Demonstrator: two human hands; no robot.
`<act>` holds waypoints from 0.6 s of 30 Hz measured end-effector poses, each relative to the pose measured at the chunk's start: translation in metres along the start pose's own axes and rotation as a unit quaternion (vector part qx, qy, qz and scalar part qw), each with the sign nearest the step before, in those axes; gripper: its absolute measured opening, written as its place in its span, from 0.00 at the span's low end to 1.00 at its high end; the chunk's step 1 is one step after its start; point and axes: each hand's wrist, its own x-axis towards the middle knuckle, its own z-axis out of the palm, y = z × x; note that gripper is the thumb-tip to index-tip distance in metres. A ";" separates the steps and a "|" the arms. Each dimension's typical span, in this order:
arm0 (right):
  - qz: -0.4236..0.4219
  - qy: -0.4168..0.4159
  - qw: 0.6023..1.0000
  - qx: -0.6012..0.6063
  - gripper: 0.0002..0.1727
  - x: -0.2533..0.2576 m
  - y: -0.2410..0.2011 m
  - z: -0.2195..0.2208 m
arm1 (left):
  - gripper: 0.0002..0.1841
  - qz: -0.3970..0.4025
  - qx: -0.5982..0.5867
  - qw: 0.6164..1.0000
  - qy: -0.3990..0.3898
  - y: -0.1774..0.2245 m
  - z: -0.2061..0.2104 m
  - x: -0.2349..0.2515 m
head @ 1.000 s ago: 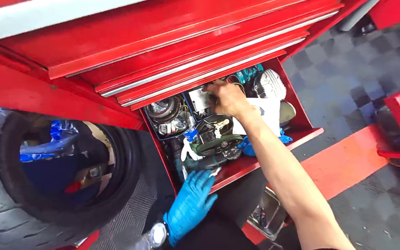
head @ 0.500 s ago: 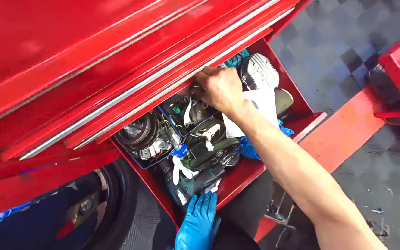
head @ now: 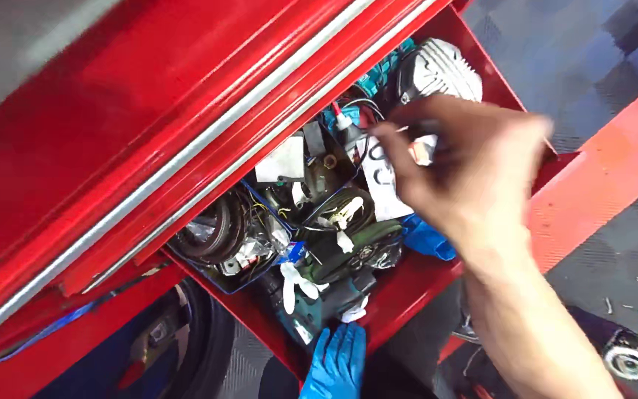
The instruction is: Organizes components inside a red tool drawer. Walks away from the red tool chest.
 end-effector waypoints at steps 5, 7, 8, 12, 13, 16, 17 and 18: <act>0.147 0.197 0.968 -0.050 0.14 -0.098 0.067 -0.055 | 0.21 0.008 0.064 0.989 0.134 -0.006 0.027 -0.005; 0.202 0.209 0.953 -0.086 0.15 -0.143 0.088 -0.062 | 0.22 0.013 0.064 0.985 0.159 -0.012 0.027 -0.008; 0.237 0.197 0.946 -0.103 0.16 -0.163 0.097 -0.063 | 0.22 0.008 0.064 0.982 0.176 -0.014 0.023 -0.007; 0.366 0.101 0.913 -0.152 0.22 -0.222 0.109 -0.045 | 0.22 -0.012 0.072 0.970 0.232 -0.027 0.001 -0.003; 0.385 0.082 0.907 -0.151 0.22 -0.231 0.109 -0.037 | 0.22 -0.009 0.078 0.965 0.250 -0.032 -0.004 0.000; 0.419 0.050 0.900 -0.110 0.22 -0.245 0.106 -0.014 | 0.24 -0.004 0.120 0.950 0.290 -0.050 -0.021 0.012; 0.420 0.045 0.902 -0.092 0.22 -0.246 0.104 -0.005 | 0.25 -0.005 0.139 0.944 0.298 -0.059 -0.028 0.016; 0.417 0.039 0.905 -0.073 0.22 -0.246 0.102 0.003 | 0.26 -0.006 0.156 0.938 0.308 -0.069 -0.035 0.021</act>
